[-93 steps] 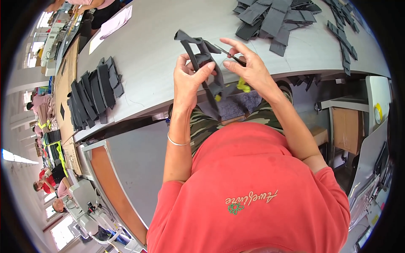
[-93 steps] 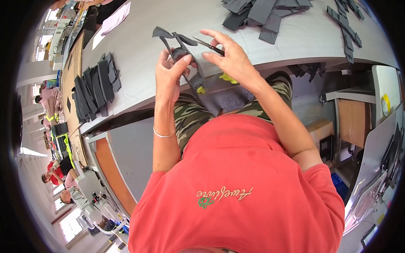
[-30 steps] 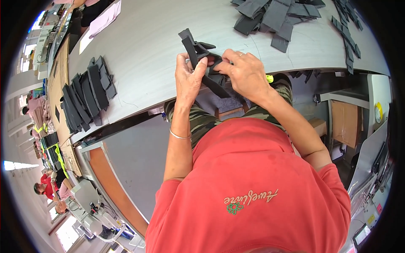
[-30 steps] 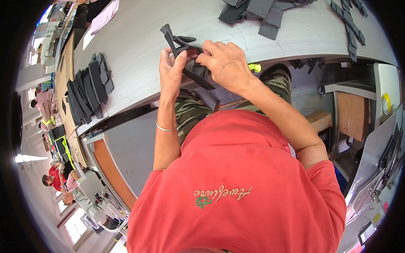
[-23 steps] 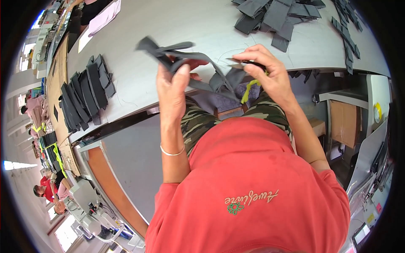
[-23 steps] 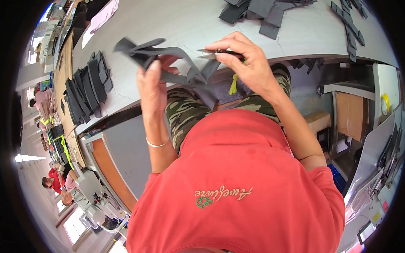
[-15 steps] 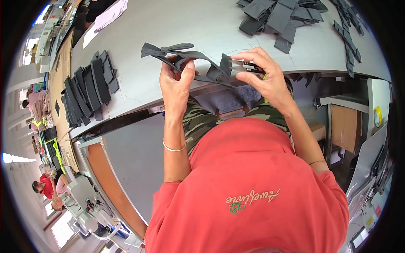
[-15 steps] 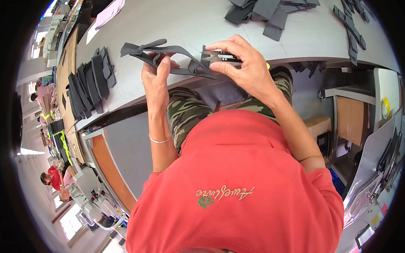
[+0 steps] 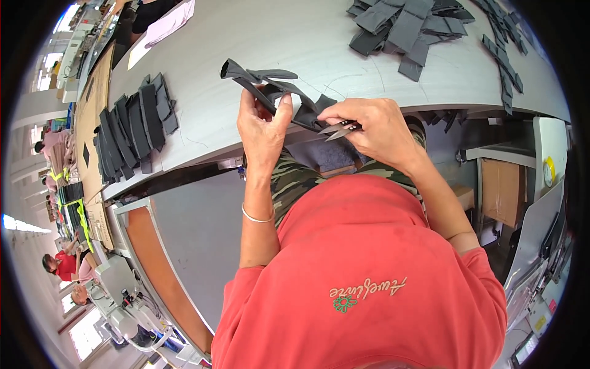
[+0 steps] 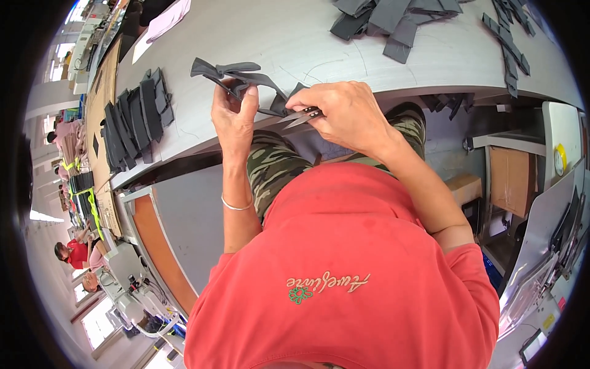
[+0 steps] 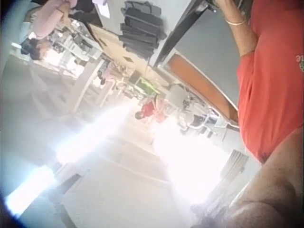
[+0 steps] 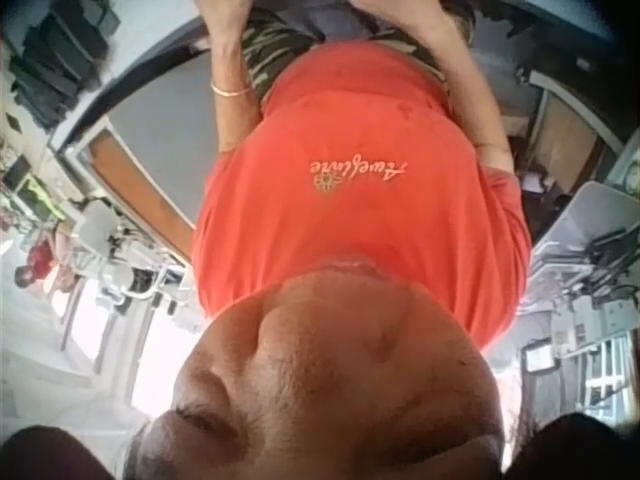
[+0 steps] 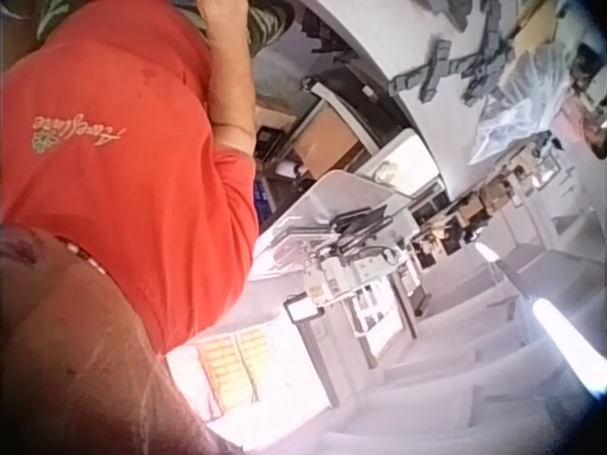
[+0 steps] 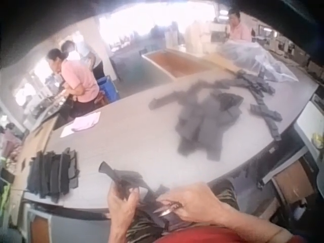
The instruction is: Trimming excess threads and finishing synthetic black manufacturing components using small thread snips.
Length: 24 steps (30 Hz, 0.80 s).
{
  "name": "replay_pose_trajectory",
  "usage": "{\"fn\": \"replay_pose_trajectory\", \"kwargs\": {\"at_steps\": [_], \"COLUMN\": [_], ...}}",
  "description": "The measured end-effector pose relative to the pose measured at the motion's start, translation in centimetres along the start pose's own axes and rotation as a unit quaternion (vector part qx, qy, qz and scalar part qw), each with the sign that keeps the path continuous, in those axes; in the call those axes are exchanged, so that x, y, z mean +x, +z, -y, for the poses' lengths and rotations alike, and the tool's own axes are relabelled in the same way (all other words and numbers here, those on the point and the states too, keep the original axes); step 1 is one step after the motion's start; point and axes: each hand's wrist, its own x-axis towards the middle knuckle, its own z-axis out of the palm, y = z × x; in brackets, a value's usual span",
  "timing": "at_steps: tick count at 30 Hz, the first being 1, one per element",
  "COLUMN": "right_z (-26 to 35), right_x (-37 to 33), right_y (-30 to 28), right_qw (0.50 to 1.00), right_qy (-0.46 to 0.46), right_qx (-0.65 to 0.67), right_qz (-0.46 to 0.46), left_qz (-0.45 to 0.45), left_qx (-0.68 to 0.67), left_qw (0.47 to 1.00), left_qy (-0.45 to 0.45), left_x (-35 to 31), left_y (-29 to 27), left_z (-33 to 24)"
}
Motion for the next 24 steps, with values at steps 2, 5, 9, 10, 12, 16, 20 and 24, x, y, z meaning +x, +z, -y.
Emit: {"fn": "replay_pose_trajectory", "kwargs": {"at_steps": [2, 5, 9, 10, 12, 16, 20, 24], "right_z": [-0.2, 0.6, 2.2, 1.8, 1.4, 0.6, 1.1, 0.4], "right_x": [-0.3, -0.2, 0.4, 0.3, 0.4, -0.4, -1.6, -2.3], "right_y": [0.1, 0.9, 1.1, 1.6, 1.7, 1.7, 0.3, -1.7], "right_qw": [0.999, 0.999, 0.981, 0.987, 0.991, 0.994, 0.977, 0.951], "right_qy": [-0.04, -0.005, 0.086, 0.087, 0.088, 0.084, 0.124, 0.166], "right_qx": [-0.021, -0.033, -0.119, -0.081, -0.044, -0.017, 0.174, 0.238], "right_qz": [-0.02, -0.014, 0.124, 0.108, 0.092, 0.064, 0.023, 0.104], "left_qz": [-0.006, -0.003, 0.035, 0.045, 0.059, 0.063, 0.037, 0.022], "left_qx": [0.009, -0.025, -0.061, -0.071, -0.091, -0.087, -0.077, -0.077], "left_qw": [1.0, 1.0, 0.998, 0.996, 0.994, 0.994, 0.996, 0.997], "left_qy": [-0.004, -0.001, -0.005, -0.005, -0.014, -0.012, -0.016, -0.009], "left_x": [-0.2, -0.4, -0.8, -0.8, -0.9, -1.1, -0.8, -0.8], "left_y": [0.1, 0.7, 0.9, 1.0, 0.9, 1.0, -0.3, -0.5], "left_z": [0.1, 0.5, 0.0, 0.0, 0.0, 0.0, 0.3, 0.4]}}
